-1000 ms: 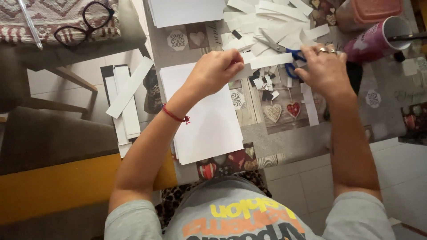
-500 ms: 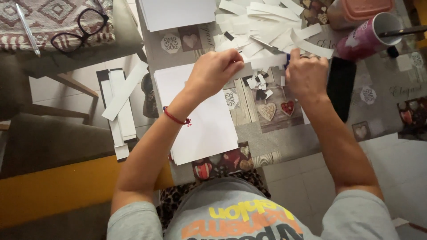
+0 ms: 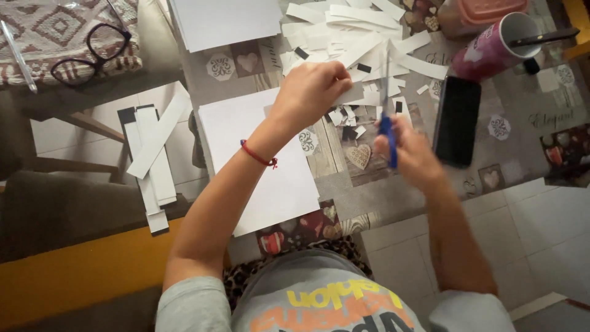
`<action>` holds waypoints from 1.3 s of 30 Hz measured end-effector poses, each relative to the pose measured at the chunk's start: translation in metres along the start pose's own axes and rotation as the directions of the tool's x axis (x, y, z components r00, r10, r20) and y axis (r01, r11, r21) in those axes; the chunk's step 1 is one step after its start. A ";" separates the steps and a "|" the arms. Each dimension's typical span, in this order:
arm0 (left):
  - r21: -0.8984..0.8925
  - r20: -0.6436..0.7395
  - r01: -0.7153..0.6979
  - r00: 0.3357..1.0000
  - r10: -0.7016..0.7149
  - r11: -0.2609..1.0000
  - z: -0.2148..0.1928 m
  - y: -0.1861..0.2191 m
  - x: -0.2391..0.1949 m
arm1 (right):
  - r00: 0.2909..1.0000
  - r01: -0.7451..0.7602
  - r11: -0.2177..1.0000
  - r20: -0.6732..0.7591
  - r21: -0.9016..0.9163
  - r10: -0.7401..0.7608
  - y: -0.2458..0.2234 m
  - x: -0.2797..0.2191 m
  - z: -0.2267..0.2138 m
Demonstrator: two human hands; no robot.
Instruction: The person aligns a stack of white paper sheets and secures them with a black strip of tape. They use scissors to trim the excess tape and then fold the remaining ends over the edges of the paper stack to complete the binding.
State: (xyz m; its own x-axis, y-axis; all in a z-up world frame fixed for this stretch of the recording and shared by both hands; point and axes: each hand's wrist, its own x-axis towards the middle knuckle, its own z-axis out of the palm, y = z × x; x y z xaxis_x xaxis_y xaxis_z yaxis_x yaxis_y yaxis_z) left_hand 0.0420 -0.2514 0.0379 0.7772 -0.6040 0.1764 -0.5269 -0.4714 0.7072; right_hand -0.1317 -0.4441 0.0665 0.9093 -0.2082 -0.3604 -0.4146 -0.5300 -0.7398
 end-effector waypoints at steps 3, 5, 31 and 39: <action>-0.004 -0.008 -0.015 1.000 0.015 1.000 0.005 0.003 0.009 | 0.983 0.168 0.986 0.070 -0.005 -0.168 0.029 -0.004 0.020; -0.014 -0.009 -0.025 1.000 0.025 1.000 0.005 0.008 0.014 | 0.975 0.216 0.976 0.052 0.013 -0.217 0.028 -0.006 0.027; -0.033 0.085 0.032 0.996 -0.029 0.999 0.001 0.031 0.019 | 0.957 0.289 0.935 -0.069 0.205 -0.281 0.036 -0.011 0.044; -0.053 0.116 0.064 0.992 -0.057 0.997 0.000 0.037 0.020 | 0.955 0.295 0.918 -0.096 0.266 -0.280 0.045 -0.010 0.049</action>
State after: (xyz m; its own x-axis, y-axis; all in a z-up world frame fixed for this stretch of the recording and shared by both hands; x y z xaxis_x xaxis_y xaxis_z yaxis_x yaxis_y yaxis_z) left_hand 0.0385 -0.2813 0.0673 0.7610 -0.6464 0.0554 -0.4576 -0.4743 0.7521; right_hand -0.1609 -0.4253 0.0089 0.9881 -0.1298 -0.0827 -0.1216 -0.3290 -0.9365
